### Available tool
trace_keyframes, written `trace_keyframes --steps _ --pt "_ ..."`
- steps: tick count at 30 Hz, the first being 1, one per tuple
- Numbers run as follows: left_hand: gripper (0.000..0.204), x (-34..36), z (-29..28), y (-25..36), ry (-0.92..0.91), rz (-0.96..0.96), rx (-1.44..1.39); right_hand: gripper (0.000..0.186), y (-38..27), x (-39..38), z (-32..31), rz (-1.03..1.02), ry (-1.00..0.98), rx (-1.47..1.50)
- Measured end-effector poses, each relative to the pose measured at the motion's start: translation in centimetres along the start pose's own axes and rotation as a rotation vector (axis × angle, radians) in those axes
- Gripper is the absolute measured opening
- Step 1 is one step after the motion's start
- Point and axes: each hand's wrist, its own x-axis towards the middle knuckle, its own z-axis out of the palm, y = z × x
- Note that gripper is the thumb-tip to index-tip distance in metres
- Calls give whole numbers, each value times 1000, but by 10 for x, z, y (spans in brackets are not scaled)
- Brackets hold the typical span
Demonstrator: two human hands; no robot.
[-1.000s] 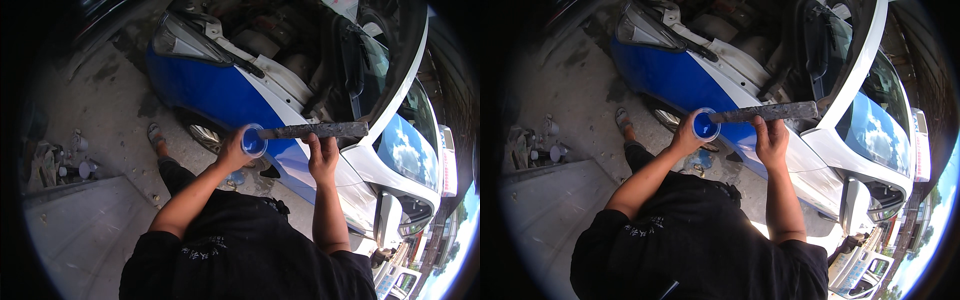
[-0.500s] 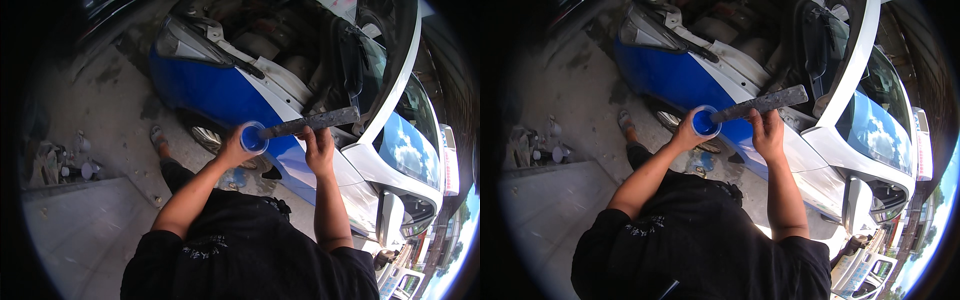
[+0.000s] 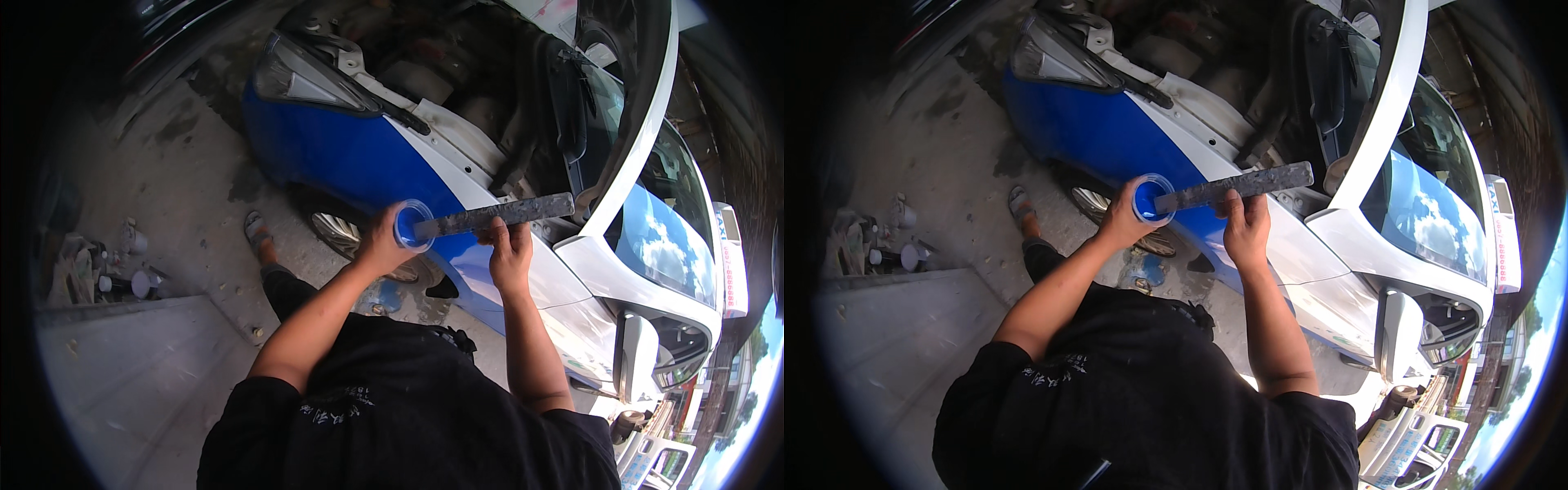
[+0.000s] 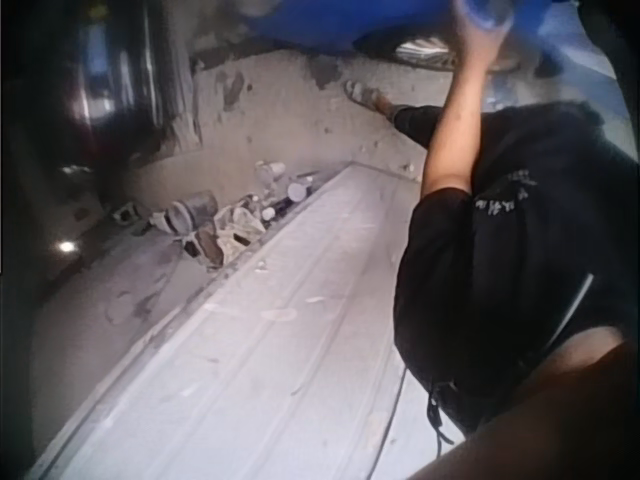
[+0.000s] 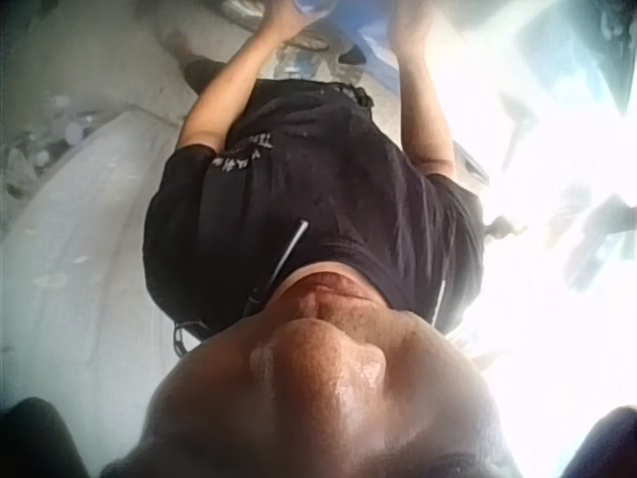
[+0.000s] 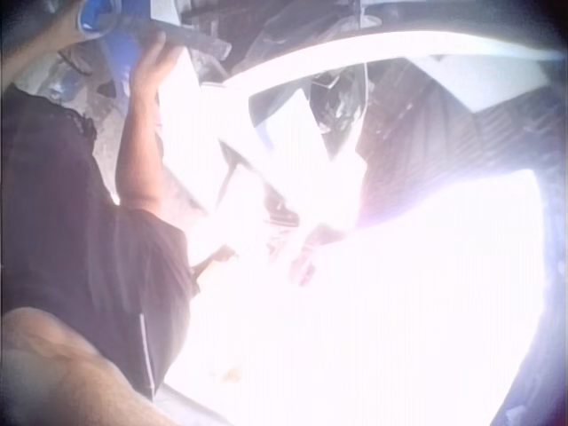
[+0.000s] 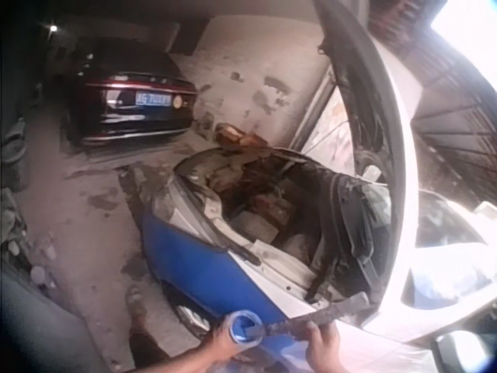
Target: The person mixes blue paint in a plastic cup using a metal spatula, then uses the spatula to apply a thin layer of the mixture onto the blue panel of a car.
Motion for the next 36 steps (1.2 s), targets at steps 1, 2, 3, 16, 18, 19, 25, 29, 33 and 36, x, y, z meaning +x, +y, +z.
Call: trace_keyframes --steps 1,2,3,16,18,19,25,29,33,36 --pt "85 0 2 -2 11 -21 12 15 1 -2 1 68 28 56" --pt "85 0 3 -5 21 -42 24 15 4 0 -1 91 50 136" --pt "85 1 3 -4 37 -40 28 15 8 3 -5 115 74 217" --pt "82 11 0 -1 138 -183 208 19 26 4 -27 295 245 521" --pt "82 11 -1 0 137 -213 190 19 29 2 -26 296 242 540" --pt "82 11 0 0 143 -223 191 19 33 1 -27 303 247 540" --pt "83 12 -1 -1 178 -260 208 20 43 -10 -23 340 288 602" --pt "83 12 3 -1 187 -256 214 20 54 -19 -23 378 341 656" --pt "82 16 5 0 190 -253 211 21 59 -26 -22 403 386 702" --pt "81 20 7 3 175 -247 247 23 60 -32 -22 426 413 729"
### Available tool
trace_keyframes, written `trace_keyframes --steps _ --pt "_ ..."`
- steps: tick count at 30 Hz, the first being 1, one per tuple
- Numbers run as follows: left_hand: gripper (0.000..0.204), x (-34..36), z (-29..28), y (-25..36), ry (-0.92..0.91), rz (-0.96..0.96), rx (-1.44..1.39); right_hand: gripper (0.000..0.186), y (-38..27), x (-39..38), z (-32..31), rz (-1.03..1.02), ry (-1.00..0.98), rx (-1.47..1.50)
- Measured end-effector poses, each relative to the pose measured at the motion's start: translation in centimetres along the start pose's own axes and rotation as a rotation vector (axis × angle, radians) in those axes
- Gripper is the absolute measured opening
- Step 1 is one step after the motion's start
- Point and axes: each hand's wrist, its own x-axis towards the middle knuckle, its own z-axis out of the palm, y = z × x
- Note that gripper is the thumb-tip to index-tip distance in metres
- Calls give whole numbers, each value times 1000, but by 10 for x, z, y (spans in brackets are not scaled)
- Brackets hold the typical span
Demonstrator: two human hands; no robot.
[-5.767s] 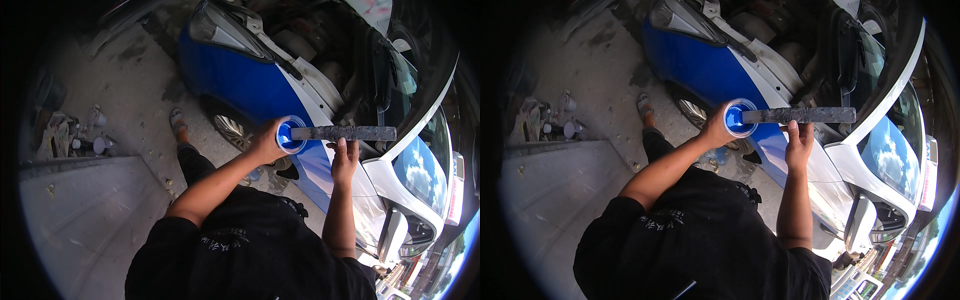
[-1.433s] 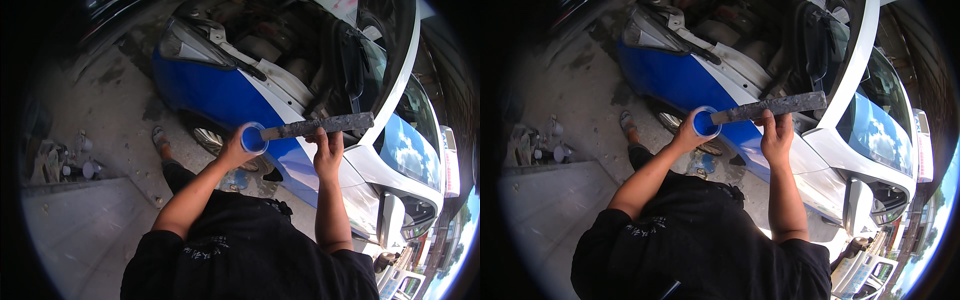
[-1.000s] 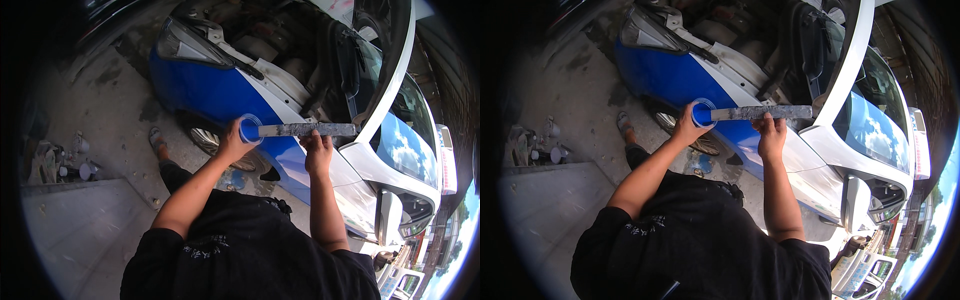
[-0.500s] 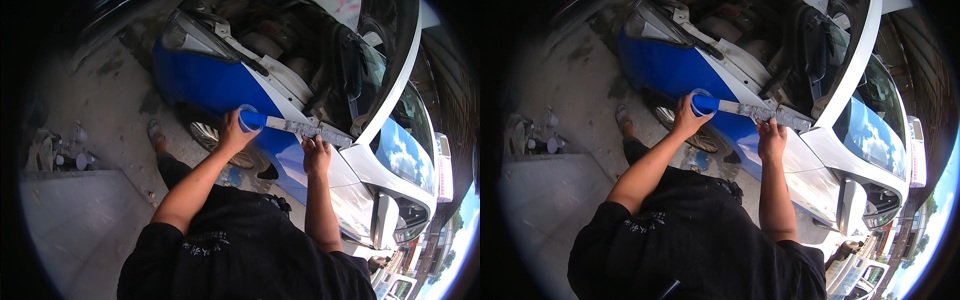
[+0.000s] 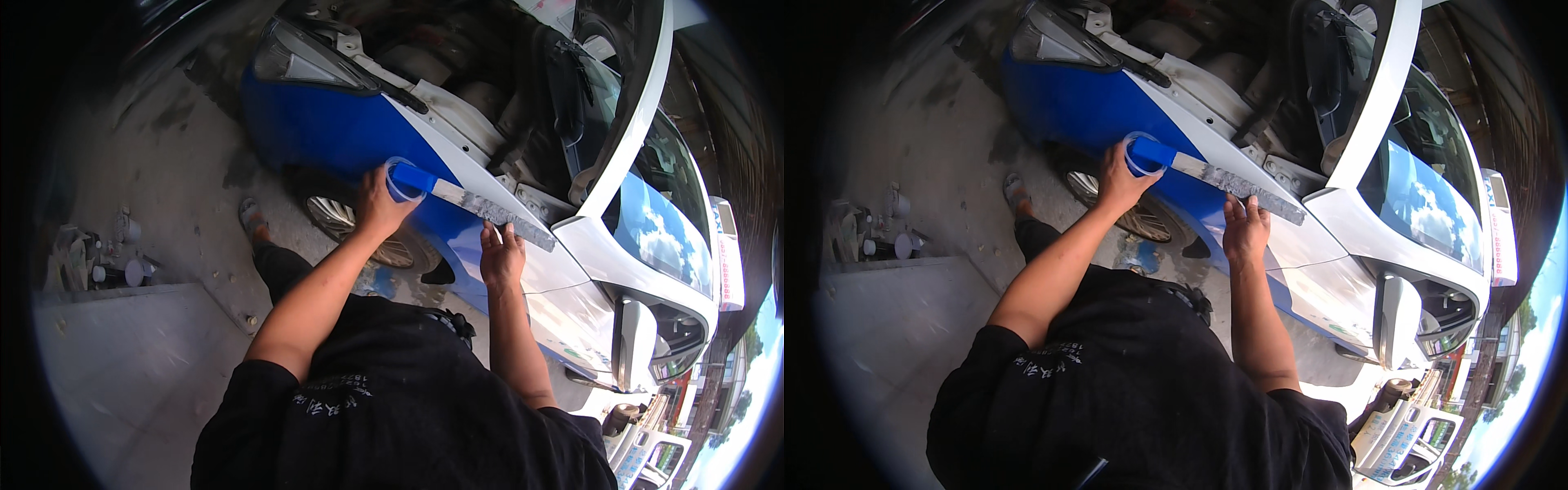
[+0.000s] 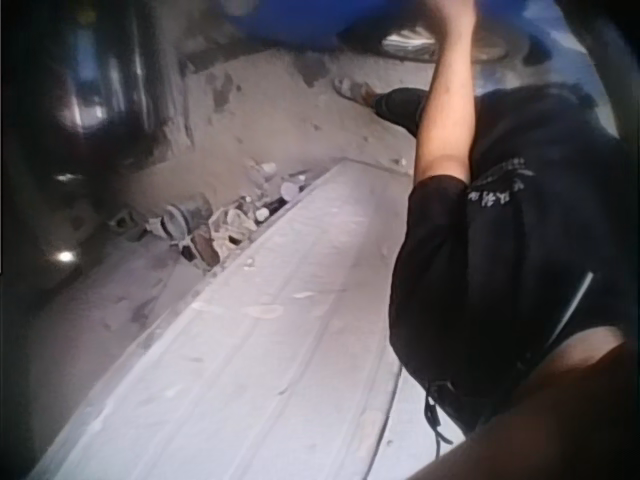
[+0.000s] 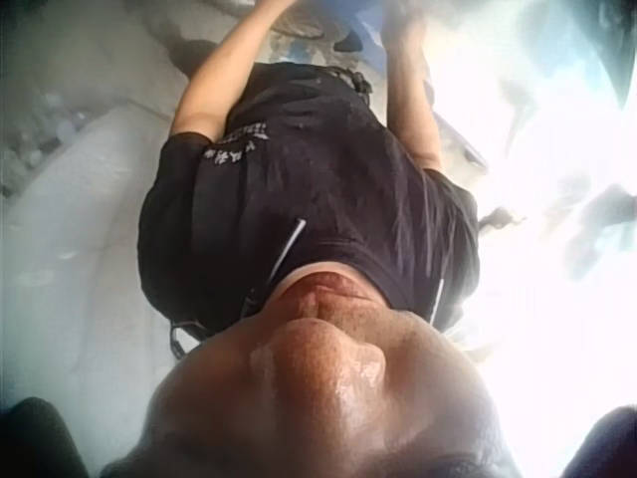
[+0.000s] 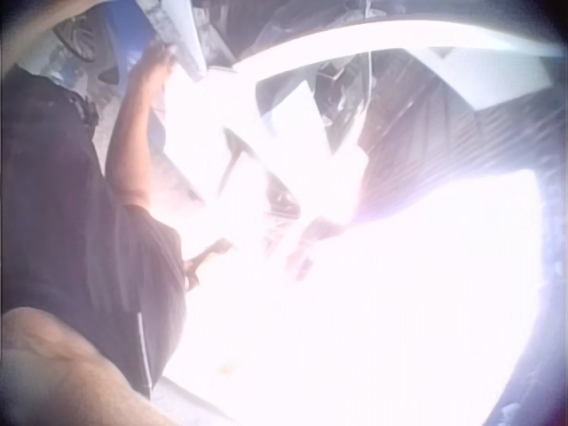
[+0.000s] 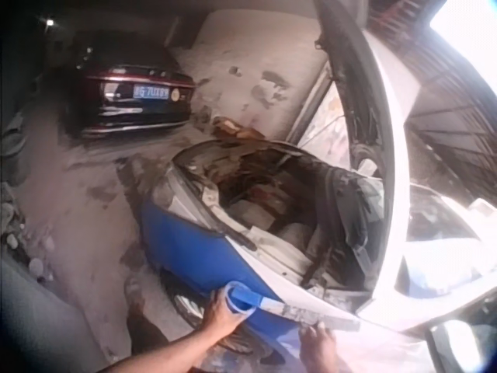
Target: The person mixes blue paint in a plastic cup using a metal spatula, then uses the spatula to apply a thin layer of the mixture onto the blue panel of a car.
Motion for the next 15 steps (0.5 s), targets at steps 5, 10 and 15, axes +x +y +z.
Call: trace_keyframes --steps 5,10,15 --pt "79 1 1 9 -36 51 -12 24 6 -8 -7 17 88 78" --pt "78 1 7 14 -67 109 -17 26 10 -9 -26 19 110 133" --pt "78 -3 10 18 -115 116 -17 27 5 -18 -31 -7 127 134"
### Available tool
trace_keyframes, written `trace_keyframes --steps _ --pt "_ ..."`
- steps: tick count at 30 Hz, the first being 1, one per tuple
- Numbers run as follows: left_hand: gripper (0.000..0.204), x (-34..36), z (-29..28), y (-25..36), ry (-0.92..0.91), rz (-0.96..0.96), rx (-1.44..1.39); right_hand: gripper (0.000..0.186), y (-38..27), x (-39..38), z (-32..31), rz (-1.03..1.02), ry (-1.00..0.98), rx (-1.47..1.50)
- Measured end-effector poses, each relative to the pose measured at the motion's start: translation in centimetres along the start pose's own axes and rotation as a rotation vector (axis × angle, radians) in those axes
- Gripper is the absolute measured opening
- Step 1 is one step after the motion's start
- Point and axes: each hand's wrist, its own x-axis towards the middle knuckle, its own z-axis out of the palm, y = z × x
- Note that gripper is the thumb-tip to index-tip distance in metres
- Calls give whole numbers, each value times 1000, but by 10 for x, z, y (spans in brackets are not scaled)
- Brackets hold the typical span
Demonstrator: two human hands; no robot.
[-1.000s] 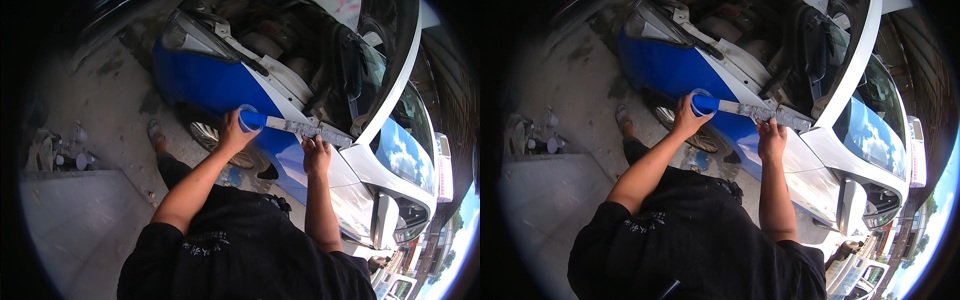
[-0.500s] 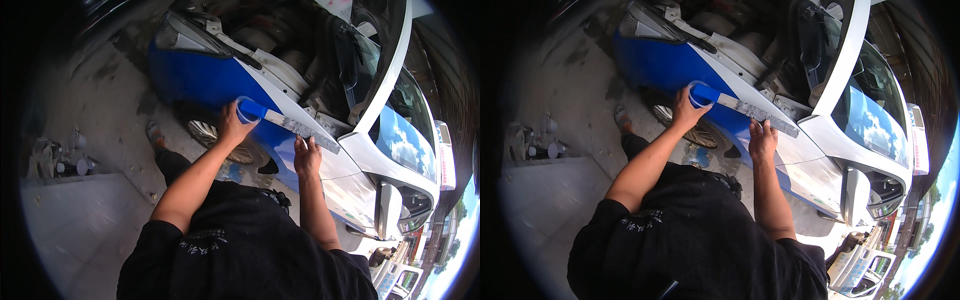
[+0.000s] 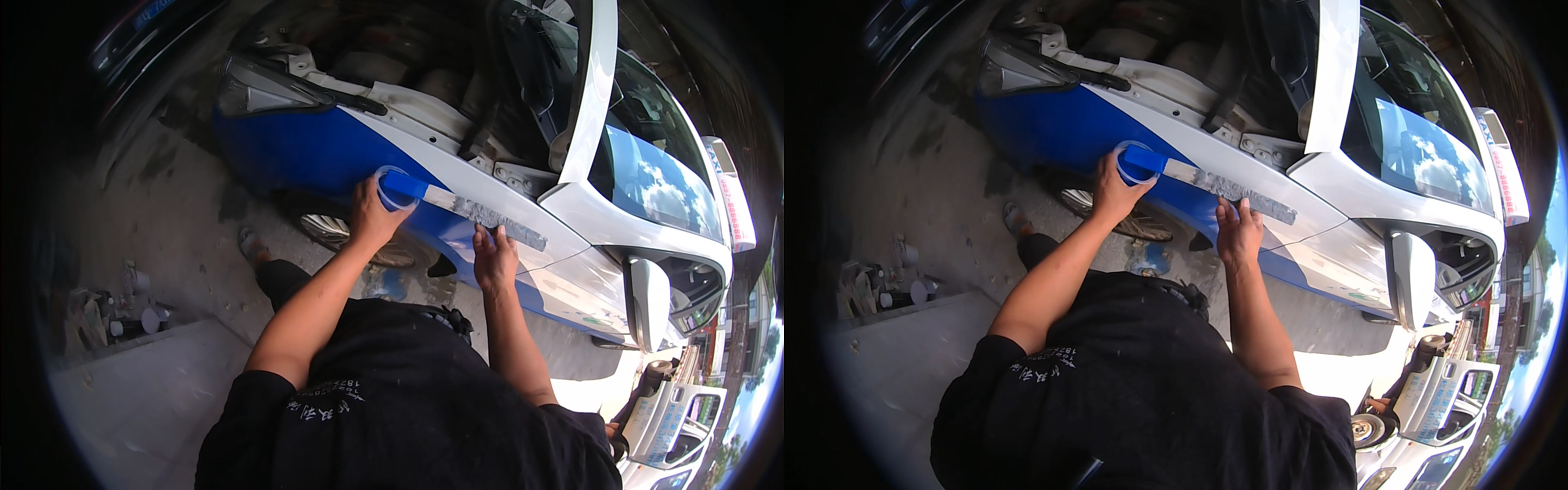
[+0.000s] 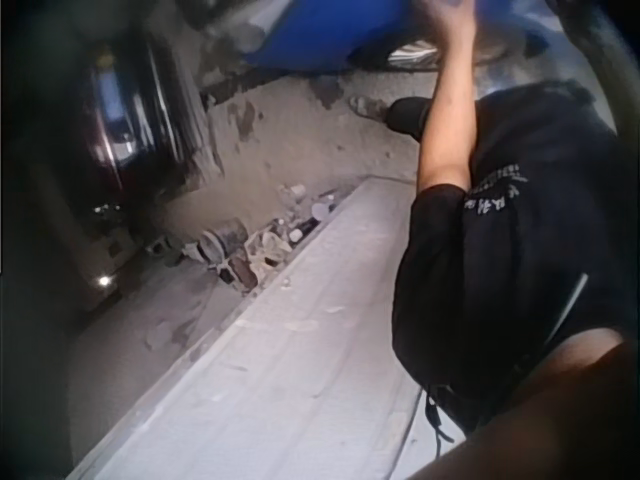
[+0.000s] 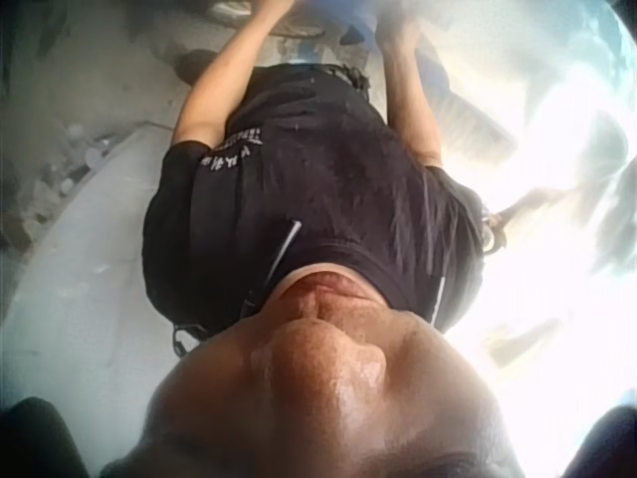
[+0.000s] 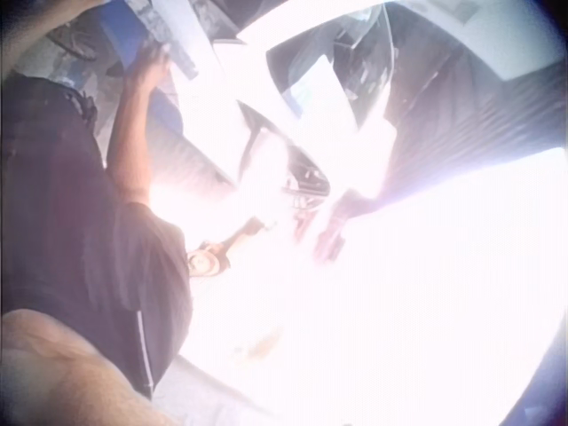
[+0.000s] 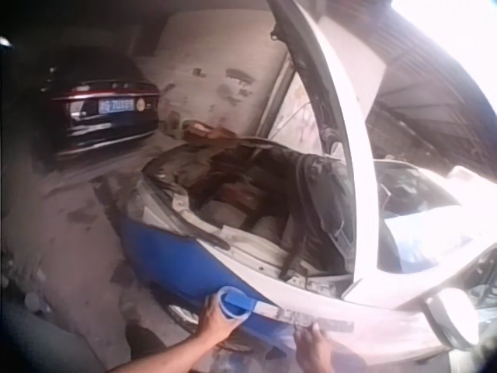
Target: The person mixes blue paint in a plastic cup using a metal spatula, then uses the spatula to apply a thin layer of the mixture onto the blue panel of a car.
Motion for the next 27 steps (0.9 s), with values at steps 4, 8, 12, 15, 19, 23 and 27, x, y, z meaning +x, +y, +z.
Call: trace_keyframes --steps 4,8,12,15,19,23,27 --pt "78 -3 2 6 -13 9 -11 29 -6 -5 -2 -28 -3 -7" --pt "80 -8 6 8 -31 54 7 27 -12 -6 -9 -71 -18 -50" --pt "81 -16 10 10 -65 119 -5 26 -24 -13 -14 -136 -83 -120" --pt "82 -27 18 8 -113 173 1 26 -37 -19 -25 -256 -151 -282" --pt "80 -40 23 21 -194 226 -54 25 -56 -37 -17 -511 -294 -542" --pt "79 -54 33 28 -258 256 -34 17 -58 -41 -14 -654 -323 -800" --pt "81 -61 32 27 -324 221 -75 17 -59 -36 4 -641 -352 -835"
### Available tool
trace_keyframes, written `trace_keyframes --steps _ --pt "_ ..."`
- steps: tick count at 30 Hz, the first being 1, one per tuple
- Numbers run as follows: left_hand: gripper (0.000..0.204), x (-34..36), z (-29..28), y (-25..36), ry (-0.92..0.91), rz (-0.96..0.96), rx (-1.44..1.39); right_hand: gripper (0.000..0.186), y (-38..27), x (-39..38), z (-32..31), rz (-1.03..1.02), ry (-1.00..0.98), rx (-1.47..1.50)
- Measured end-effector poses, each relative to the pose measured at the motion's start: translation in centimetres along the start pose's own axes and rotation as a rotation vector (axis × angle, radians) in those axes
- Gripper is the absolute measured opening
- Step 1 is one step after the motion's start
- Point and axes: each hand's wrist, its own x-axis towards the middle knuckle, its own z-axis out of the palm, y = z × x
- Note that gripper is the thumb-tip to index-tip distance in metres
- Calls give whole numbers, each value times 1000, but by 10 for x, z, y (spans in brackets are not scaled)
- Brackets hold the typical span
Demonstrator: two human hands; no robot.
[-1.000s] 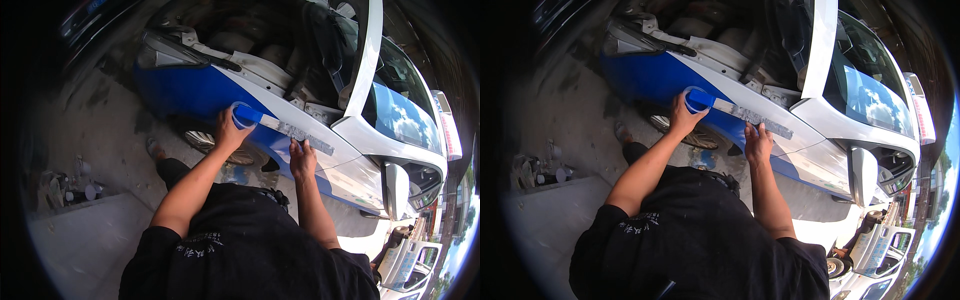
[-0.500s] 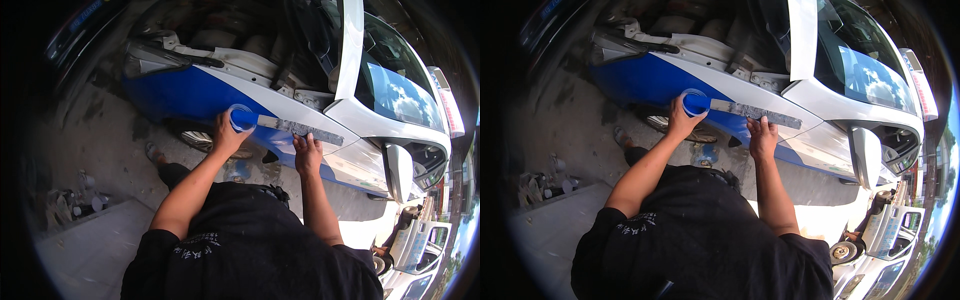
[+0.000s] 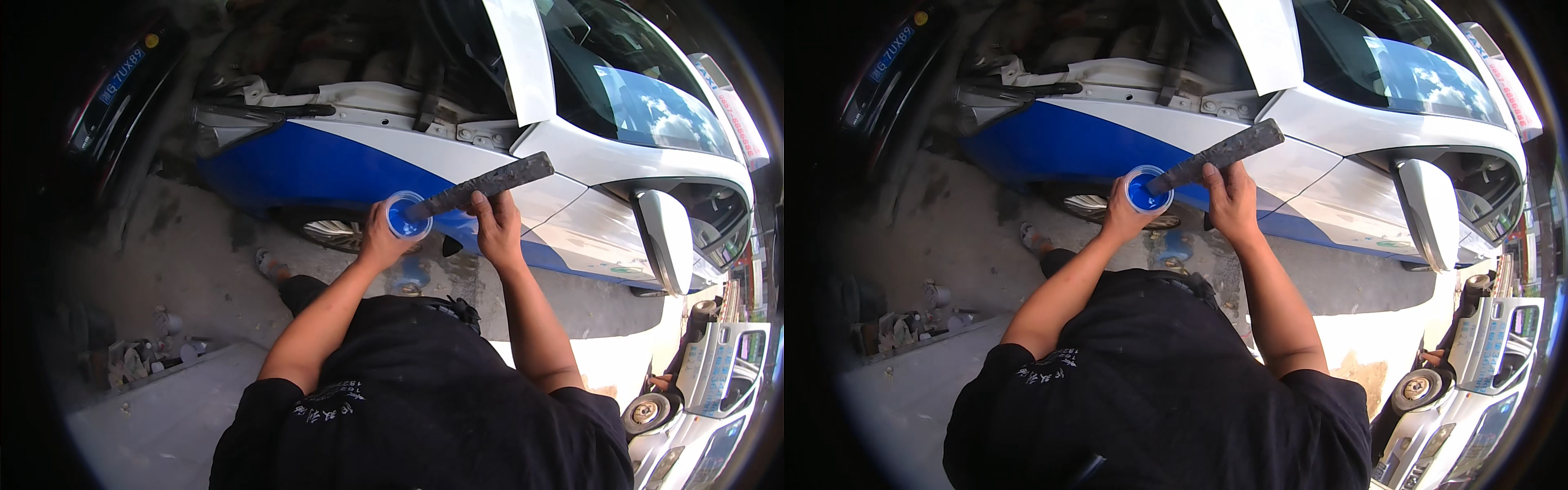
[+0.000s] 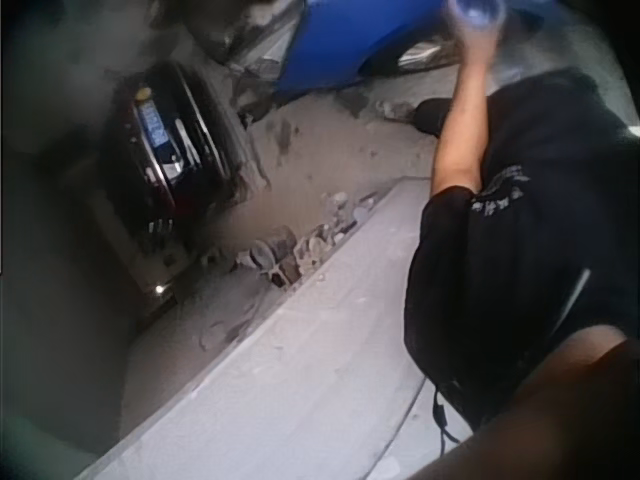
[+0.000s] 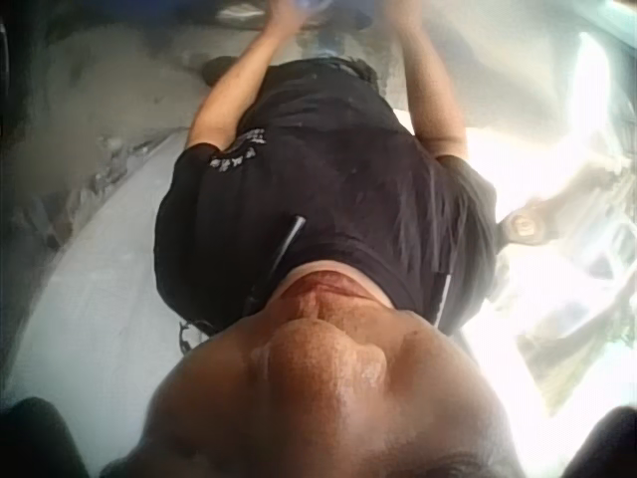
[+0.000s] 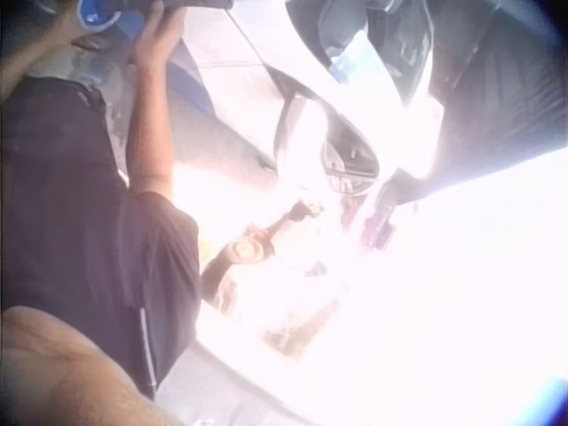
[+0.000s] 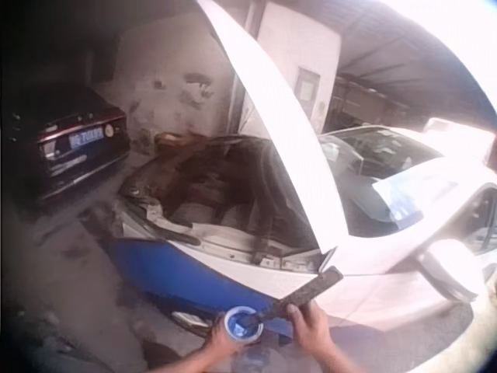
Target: The person mixes blue paint in a plastic cup using a metal spatula, then uses the spatula to apply a thin layer of the mixture onto the blue panel of a car.
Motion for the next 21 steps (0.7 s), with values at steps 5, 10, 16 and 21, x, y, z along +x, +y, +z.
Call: trace_keyframes --steps 5,10,16,21 --pt "81 -12 -21 6 -23 -115 -169 17 -31 39 29 -139 -267 47" --pt "82 -26 -57 9 16 -174 -236 25 -63 70 82 -371 -444 -178" --pt "81 -52 -115 -33 310 -161 -50 57 3 52 129 -733 -557 -927" --pt "72 -56 -159 -84 512 -205 -12 72 40 66 168 -818 -969 -1285"
